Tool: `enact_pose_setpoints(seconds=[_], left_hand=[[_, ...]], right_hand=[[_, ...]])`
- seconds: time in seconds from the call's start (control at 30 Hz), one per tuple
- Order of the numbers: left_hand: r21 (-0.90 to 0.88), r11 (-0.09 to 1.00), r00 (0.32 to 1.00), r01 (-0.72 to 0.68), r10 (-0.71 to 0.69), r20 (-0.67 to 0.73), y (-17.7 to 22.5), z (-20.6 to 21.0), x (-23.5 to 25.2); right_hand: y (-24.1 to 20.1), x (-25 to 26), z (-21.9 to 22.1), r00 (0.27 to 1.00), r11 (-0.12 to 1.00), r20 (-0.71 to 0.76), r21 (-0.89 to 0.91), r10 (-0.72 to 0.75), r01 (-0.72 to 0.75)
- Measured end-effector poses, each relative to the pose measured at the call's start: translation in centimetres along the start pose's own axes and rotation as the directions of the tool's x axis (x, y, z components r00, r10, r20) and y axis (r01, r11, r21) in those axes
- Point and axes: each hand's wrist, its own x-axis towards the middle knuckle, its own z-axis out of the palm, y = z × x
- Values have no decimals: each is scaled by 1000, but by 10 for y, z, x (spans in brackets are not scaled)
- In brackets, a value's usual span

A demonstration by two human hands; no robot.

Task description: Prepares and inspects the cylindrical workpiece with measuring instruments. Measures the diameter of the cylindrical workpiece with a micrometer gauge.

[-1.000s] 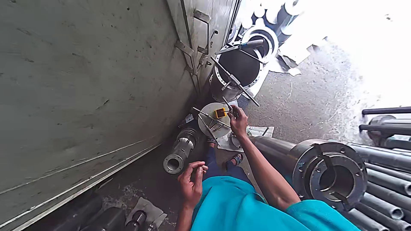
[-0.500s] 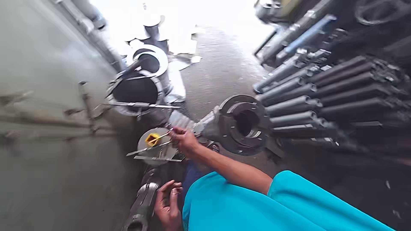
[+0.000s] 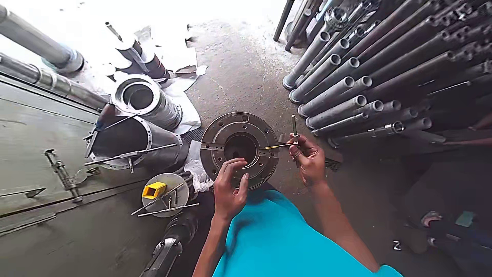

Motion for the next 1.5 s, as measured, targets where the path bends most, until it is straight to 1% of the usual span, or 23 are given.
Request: enact_pose_setpoints(seconds=[0.1,0.3,0.5,0.57,0.7,0.77,0.87,0.93,1.03,1.1,1.13,1.2,1.3,1.37,1.5], left_hand=[[55,998,1000,-18,19,-25,0,25,11],[121,992,998,29,-23,-51,-9,49,8],[184,980,996,74,-66,-53,-13,53,-1],[194,978,996,81,-74,-40,-15,53,-2],[227,970,996,88,-89,-9,-17,52,-4],[254,963,996,87,-92,5,-18,54,-2],[332,941,996,70,-85,30,-21,61,3],[381,924,997,46,-69,46,-27,68,10],[450,893,996,26,-60,63,-32,77,19],[527,850,996,11,-56,70,-33,83,18],[568,823,997,9,-47,53,-34,87,15],[619,785,1000,26,-27,-7,-37,94,13],[625,775,995,90,-46,-87,-36,101,14],[631,767,990,117,-38,-137,-37,103,16],[639,758,986,131,-35,-161,-37,106,17]], right_hand=[[13,8,-18,999,992,36,-123,-10,14],[28,18,-15,975,922,205,-355,-85,155],[27,16,2,947,864,272,-421,-171,277],[26,17,9,930,823,304,-461,-206,333],[26,18,15,912,770,350,-514,-215,379],[21,20,16,883,726,418,-537,-213,430],[15,25,18,779,615,577,-530,-243,584],[7,30,20,718,551,659,-523,-223,650],[-8,38,19,673,476,723,-542,-155,692],[-14,40,17,657,416,744,-563,-121,714],[-15,40,18,651,384,751,-572,-110,724],[-15,38,23,647,341,756,-585,-100,736],[-16,33,30,665,310,744,-619,-63,722],[-15,30,34,692,292,721,-657,-27,695],[-10,23,37,757,269,653,-727,-11,631]])
